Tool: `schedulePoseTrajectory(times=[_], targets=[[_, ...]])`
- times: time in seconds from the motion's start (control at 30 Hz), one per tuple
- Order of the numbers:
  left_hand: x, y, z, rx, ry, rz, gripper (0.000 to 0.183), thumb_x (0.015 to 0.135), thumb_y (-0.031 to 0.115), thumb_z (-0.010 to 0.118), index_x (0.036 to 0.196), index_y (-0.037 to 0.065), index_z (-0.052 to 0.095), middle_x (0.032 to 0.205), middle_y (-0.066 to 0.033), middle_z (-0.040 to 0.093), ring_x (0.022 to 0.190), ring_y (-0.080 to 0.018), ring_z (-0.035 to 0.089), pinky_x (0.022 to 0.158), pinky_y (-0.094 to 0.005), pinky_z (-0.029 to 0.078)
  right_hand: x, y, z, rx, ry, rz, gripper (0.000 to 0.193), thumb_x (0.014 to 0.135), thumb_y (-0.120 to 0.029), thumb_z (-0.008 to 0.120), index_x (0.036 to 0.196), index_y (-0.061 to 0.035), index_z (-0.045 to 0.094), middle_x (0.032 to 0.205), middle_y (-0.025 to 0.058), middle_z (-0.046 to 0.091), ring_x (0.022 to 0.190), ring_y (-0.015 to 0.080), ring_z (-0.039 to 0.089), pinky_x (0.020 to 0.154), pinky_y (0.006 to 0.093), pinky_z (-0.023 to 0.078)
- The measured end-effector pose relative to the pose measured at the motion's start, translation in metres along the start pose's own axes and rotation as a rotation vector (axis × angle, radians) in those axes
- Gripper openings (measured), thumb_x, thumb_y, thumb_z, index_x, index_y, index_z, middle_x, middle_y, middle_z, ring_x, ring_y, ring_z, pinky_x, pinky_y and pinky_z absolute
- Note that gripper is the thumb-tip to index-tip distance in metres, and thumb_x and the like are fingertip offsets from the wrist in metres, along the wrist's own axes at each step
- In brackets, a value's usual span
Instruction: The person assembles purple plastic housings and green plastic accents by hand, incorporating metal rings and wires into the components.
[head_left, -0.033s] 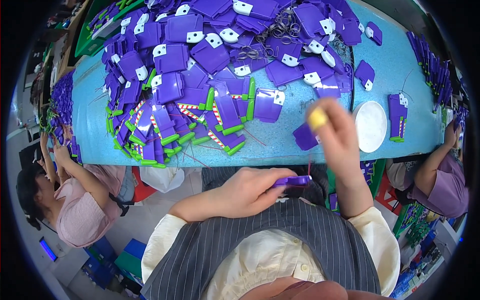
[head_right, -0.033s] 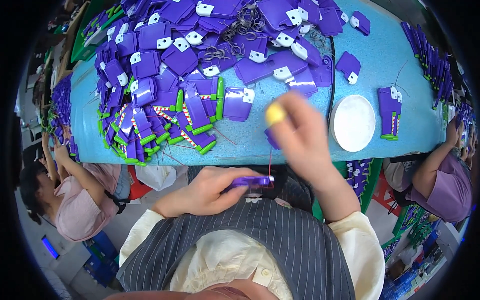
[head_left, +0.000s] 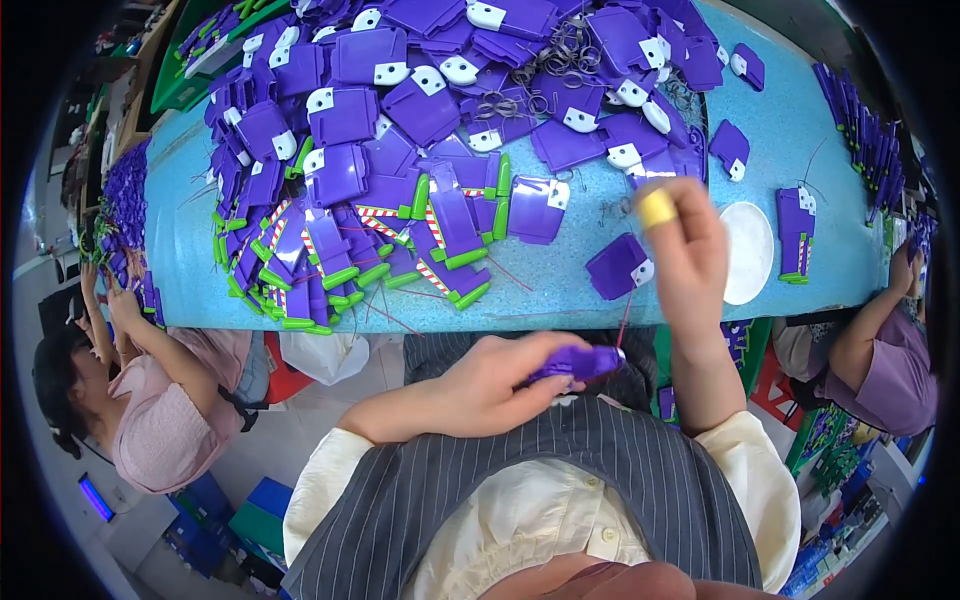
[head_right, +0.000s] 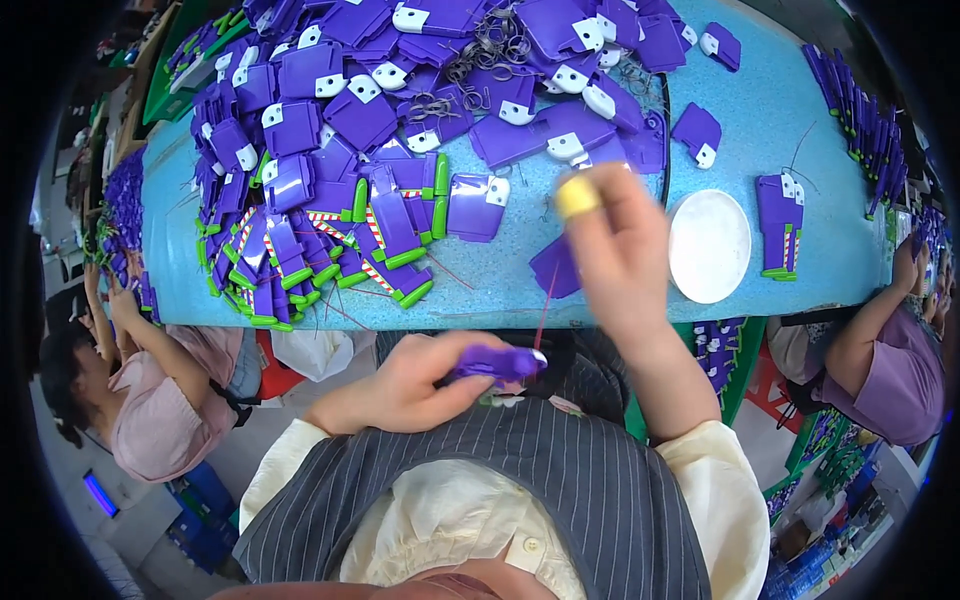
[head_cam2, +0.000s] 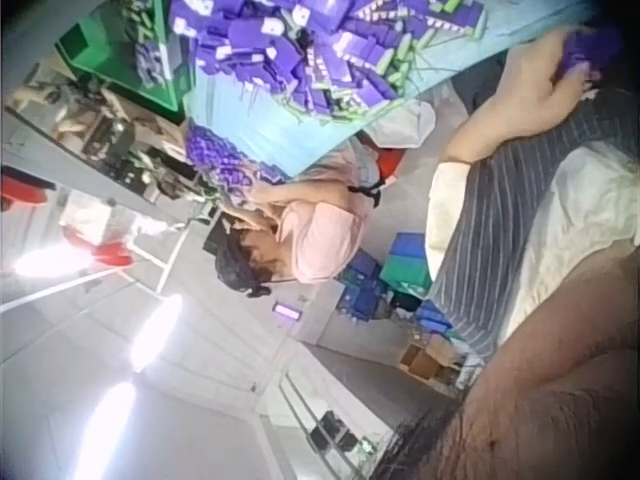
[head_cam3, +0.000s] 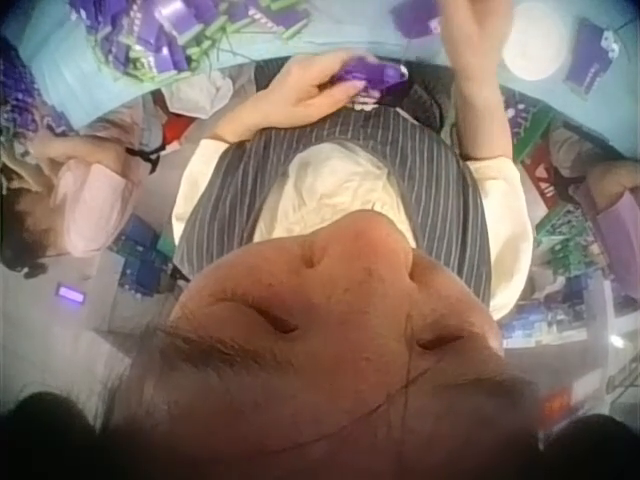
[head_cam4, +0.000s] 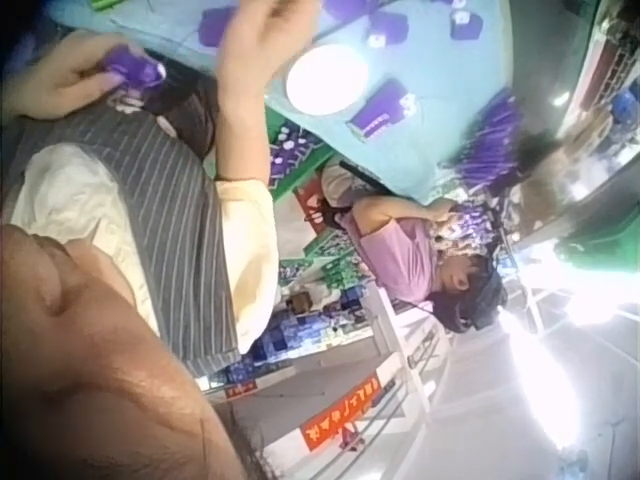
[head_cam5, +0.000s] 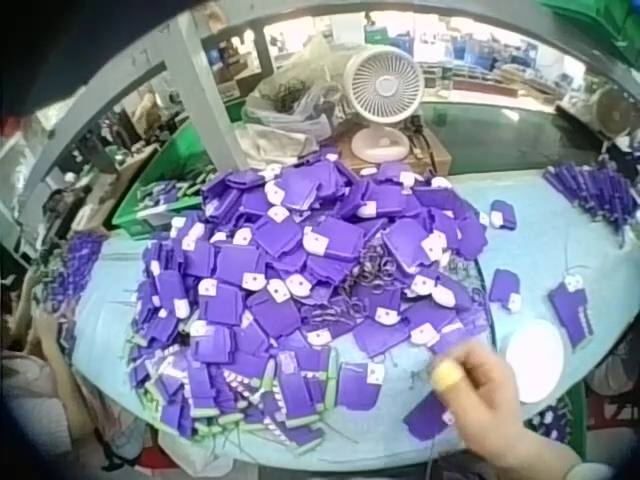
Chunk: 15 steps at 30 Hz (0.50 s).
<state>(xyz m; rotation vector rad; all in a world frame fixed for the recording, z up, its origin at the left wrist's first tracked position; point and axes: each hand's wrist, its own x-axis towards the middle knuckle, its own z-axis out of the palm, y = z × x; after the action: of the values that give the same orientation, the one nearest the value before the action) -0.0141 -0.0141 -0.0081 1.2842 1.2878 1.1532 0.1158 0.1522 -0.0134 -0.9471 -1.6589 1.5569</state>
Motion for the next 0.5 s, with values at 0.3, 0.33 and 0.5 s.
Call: schedulePoseTrajectory(times=[0.3,0.33,0.5], targets=[[0.005,-0.011,0.014,-0.008,0.535,-0.027,0.029,0.086,0.003,0.056,0.113,-0.007,0.051,0.083,-0.0107,0.065,0.067,-0.0150,0.063,0.060,-0.0275,0.050,-0.036,-0.007,0.017,-0.134,-0.361,-0.034,0.031,0.076,-0.011,0.066,0.105,0.0004,0.059,0.104,0.0110,0.059,0.084,0.0160,0.057,0.065,0.0256,0.045],[0.005,-0.011,0.013,-0.011,0.532,-0.027,0.029,0.086,0.003,0.056,0.113,-0.007,0.051,0.083,-0.0107,0.065,0.067,-0.0150,0.063,0.060,-0.0275,0.050,-0.037,-0.005,0.018,-0.151,-0.350,-0.104,0.029,0.077,-0.006,0.062,0.105,0.0019,0.058,0.109,0.0132,0.059,0.089,0.0165,0.057,0.067,0.0258,0.044],[0.011,-0.010,0.007,0.382,0.504,0.183,0.029,0.081,0.000,0.060,0.108,-0.006,0.055,0.074,-0.0130,0.061,0.055,-0.0178,0.059,0.051,-0.0282,0.046,-0.041,0.006,0.021,-0.183,-0.330,-0.161,0.027,0.079,-0.001,0.056,0.105,0.0031,0.058,0.113,0.0167,0.059,0.092,0.0175,0.057,0.071,0.0258,0.044]])
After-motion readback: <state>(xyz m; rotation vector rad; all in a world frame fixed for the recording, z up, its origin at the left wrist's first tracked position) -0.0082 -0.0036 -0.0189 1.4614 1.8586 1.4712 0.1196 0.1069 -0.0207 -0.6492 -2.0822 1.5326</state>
